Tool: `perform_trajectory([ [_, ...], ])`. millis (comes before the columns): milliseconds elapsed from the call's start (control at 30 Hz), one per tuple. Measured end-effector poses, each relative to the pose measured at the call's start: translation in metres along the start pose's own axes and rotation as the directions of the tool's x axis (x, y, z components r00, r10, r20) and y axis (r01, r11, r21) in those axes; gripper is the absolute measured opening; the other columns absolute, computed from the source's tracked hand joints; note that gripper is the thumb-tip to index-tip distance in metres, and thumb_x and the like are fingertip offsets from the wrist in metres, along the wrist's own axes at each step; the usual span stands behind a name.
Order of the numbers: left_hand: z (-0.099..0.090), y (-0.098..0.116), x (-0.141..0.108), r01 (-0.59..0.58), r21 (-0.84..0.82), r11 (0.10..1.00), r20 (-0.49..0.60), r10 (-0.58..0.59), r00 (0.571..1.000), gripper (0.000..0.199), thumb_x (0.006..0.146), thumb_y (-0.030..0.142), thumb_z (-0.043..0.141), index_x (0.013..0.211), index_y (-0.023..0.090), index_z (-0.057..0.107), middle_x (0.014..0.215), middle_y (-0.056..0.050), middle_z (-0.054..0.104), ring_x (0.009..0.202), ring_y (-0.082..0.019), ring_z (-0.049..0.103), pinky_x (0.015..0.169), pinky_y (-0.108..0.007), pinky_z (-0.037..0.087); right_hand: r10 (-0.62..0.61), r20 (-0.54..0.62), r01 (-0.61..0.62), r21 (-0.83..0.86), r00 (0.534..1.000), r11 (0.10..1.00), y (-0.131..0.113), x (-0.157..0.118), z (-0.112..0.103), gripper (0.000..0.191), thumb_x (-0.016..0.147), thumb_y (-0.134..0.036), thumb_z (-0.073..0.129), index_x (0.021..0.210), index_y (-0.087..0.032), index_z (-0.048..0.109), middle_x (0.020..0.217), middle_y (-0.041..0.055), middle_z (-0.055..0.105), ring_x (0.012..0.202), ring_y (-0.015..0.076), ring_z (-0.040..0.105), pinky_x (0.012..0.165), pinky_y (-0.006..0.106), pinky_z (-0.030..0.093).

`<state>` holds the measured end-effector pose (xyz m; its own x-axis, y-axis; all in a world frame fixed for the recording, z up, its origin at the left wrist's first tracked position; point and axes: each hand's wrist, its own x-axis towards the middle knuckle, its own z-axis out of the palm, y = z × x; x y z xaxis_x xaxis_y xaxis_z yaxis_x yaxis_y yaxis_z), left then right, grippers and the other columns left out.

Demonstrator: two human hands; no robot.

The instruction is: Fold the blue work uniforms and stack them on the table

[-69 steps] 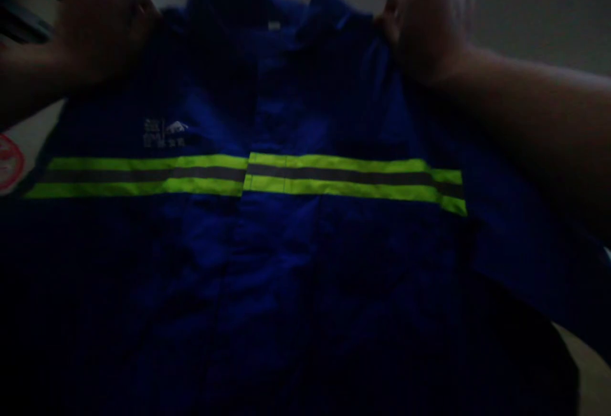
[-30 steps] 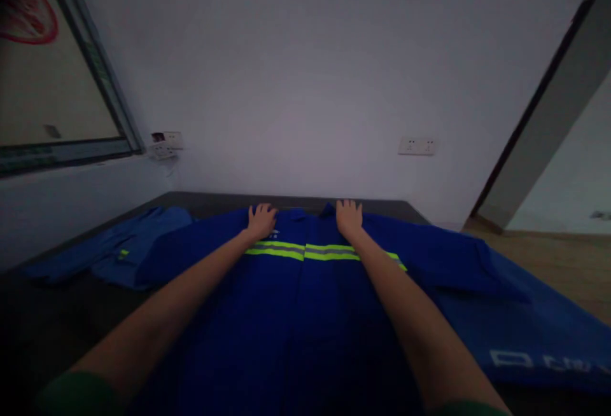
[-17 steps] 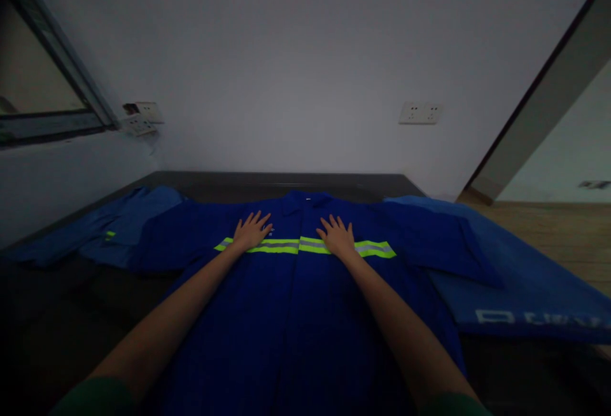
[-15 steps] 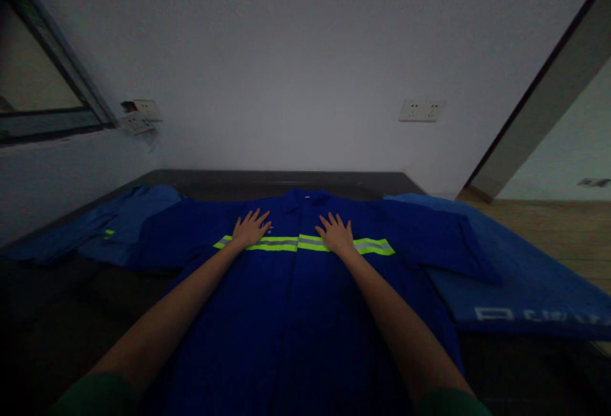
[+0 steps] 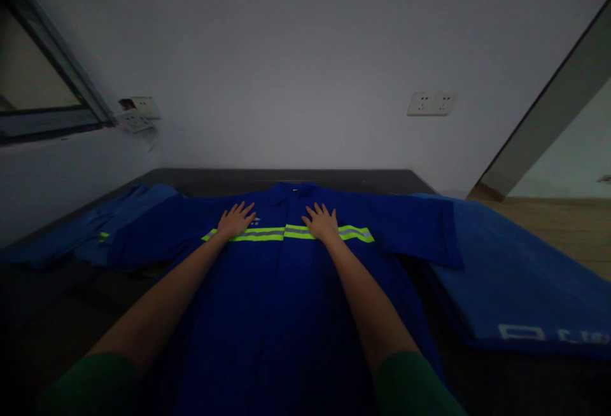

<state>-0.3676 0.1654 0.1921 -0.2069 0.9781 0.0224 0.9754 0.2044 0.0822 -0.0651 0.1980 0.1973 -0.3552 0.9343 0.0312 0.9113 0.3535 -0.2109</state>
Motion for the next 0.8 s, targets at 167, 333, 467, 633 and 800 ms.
perform_trajectory([
  [167, 0.001, -0.001, 0.001, -0.001, 0.008, 1.000, -0.014, 0.001, 1.000, 0.063, 0.094, 0.058, 0.017, 0.151, 0.033, 0.023, 0.159, -0.003, 0.019, 0.146, -0.028, 0.017, 0.115, -0.054, 0.018, 0.006, -0.120, -0.001, 0.039, 0.993, 0.999, -0.002, 0.003, -0.007, 0.050, 0.095, -0.047, 0.041, 0.139, -0.024, 0.046, 0.147, 0.0100, 0.043, 0.136, 0.0292, 0.035, 0.111, 0.055, 0.024],
  [333, 0.002, 0.000, -0.001, -0.002, 0.001, 1.000, -0.033, 0.002, 0.999, 0.063, 0.094, 0.059, 0.017, 0.151, 0.033, 0.024, 0.159, -0.003, 0.020, 0.146, -0.028, 0.016, 0.115, -0.054, 0.016, 0.056, -0.265, -0.037, 0.075, 0.963, 0.996, -0.006, 0.033, -0.030, 0.060, 0.089, -0.022, 0.048, 0.146, -0.017, 0.031, 0.147, 0.0132, 0.040, 0.132, 0.0223, 0.040, 0.105, 0.035, 0.037],
  [467, 0.002, 0.000, -0.002, -0.007, -0.014, 1.000, -0.041, 0.007, 0.999, 0.064, 0.093, 0.059, 0.018, 0.151, 0.033, 0.025, 0.159, -0.003, 0.020, 0.146, -0.028, 0.016, 0.115, -0.055, 0.016, -0.020, -0.268, 0.037, 0.059, 0.963, 0.998, -0.008, 0.065, -0.040, 0.082, 0.082, -0.015, 0.057, 0.152, -0.014, 0.016, 0.156, 0.0122, 0.026, 0.140, 0.0206, 0.029, 0.110, 0.031, 0.031],
  [633, 0.003, 0.000, -0.002, -0.005, -0.026, 1.000, -0.052, 0.004, 0.999, 0.064, 0.093, 0.061, 0.018, 0.150, 0.034, 0.027, 0.158, -0.002, 0.022, 0.146, -0.028, 0.017, 0.115, -0.055, 0.017, -0.077, -0.161, 0.077, -0.008, 0.984, 0.997, -0.002, 0.068, -0.028, 0.056, 0.087, -0.024, 0.058, 0.141, -0.020, 0.044, 0.137, 0.0102, 0.055, 0.127, 0.0228, 0.048, 0.106, 0.035, 0.035],
  [800, 0.001, 0.002, -0.003, 0.001, -0.046, 0.999, -0.052, -0.004, 0.999, 0.063, 0.093, 0.059, 0.020, 0.150, 0.033, 0.028, 0.158, -0.002, 0.022, 0.146, -0.029, 0.017, 0.115, -0.055, 0.016, -0.075, -0.106, 0.073, -0.021, 0.992, 0.997, 0.002, 0.052, -0.013, 0.040, 0.097, -0.045, 0.041, 0.123, -0.023, 0.063, 0.134, 0.0081, 0.058, 0.125, 0.0234, 0.050, 0.110, 0.042, 0.029],
])
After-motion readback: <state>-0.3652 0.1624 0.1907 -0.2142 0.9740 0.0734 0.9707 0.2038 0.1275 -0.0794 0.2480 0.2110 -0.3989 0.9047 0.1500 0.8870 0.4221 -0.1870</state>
